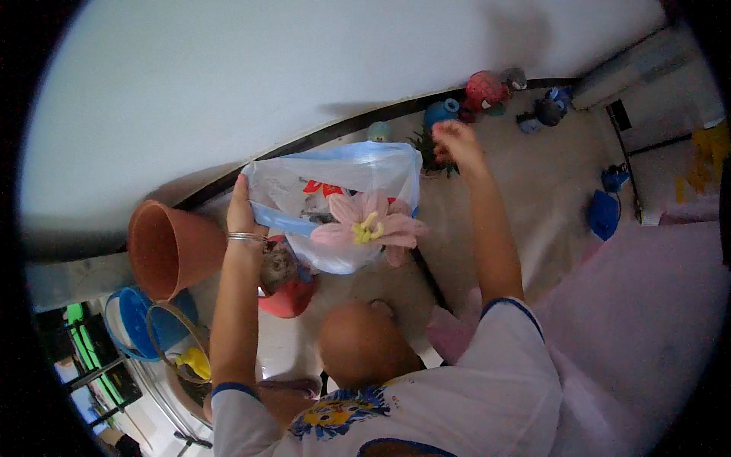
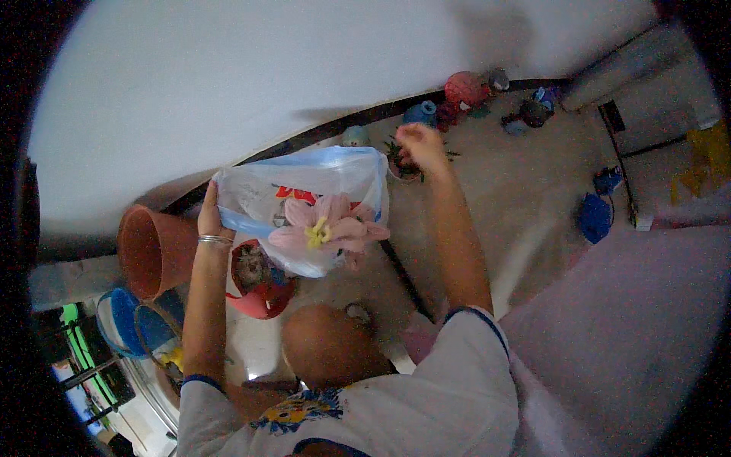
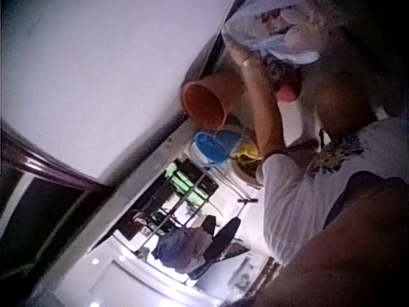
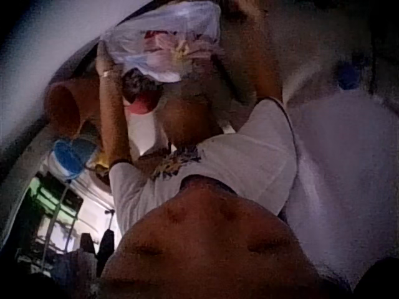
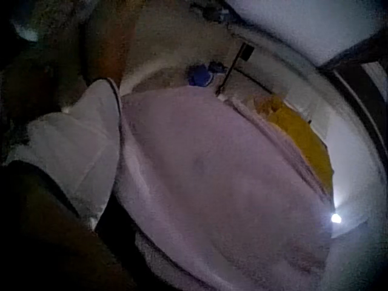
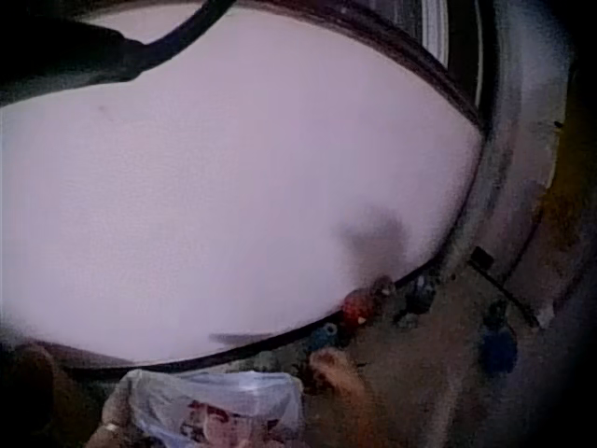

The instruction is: The person wipes a window screen and frame with a blue cloth. They then squat on the floor to wash the cloth in a basin, pack a flower into a plastic bag, and wipe a small potted plant.

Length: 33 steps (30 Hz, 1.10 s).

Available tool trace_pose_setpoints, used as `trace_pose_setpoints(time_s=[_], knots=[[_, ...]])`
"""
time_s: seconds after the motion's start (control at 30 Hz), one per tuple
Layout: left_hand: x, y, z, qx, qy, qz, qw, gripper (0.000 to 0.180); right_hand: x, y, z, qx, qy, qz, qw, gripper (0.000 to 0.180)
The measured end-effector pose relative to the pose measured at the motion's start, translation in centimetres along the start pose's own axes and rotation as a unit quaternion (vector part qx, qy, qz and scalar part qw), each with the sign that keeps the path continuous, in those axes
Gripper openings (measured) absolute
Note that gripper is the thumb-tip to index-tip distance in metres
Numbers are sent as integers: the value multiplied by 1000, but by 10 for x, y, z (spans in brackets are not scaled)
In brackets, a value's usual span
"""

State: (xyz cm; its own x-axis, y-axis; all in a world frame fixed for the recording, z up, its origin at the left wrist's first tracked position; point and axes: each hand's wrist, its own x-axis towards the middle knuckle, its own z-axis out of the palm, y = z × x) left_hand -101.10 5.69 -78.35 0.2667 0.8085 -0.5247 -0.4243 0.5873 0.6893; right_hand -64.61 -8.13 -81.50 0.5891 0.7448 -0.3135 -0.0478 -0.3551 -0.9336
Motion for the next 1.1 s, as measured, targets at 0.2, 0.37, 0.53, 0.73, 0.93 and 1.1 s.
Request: trace_pose_setpoints(time_s=[0.2,0.37,0.53,0.73,0.93,1.1], knots=[[14,-4,-6,-6,-94,20,995,46,144,29,-30,-516,201,-51,831,46],[3,7,-4,53,-110,21,992,45,188,62,-23,-538,130,40,832,49],[-6,15,-2,96,-110,45,988,41,218,99,-33,-514,158,25,843,43],[-17,21,-14,132,-114,4,985,37,212,65,-36,-605,62,-12,793,36],[-26,21,-9,126,-100,-7,987,37,102,-60,-32,-515,119,-257,809,34],[-28,23,-6,123,-138,-14,983,37,-16,-161,-25,-221,-54,-213,950,33]])
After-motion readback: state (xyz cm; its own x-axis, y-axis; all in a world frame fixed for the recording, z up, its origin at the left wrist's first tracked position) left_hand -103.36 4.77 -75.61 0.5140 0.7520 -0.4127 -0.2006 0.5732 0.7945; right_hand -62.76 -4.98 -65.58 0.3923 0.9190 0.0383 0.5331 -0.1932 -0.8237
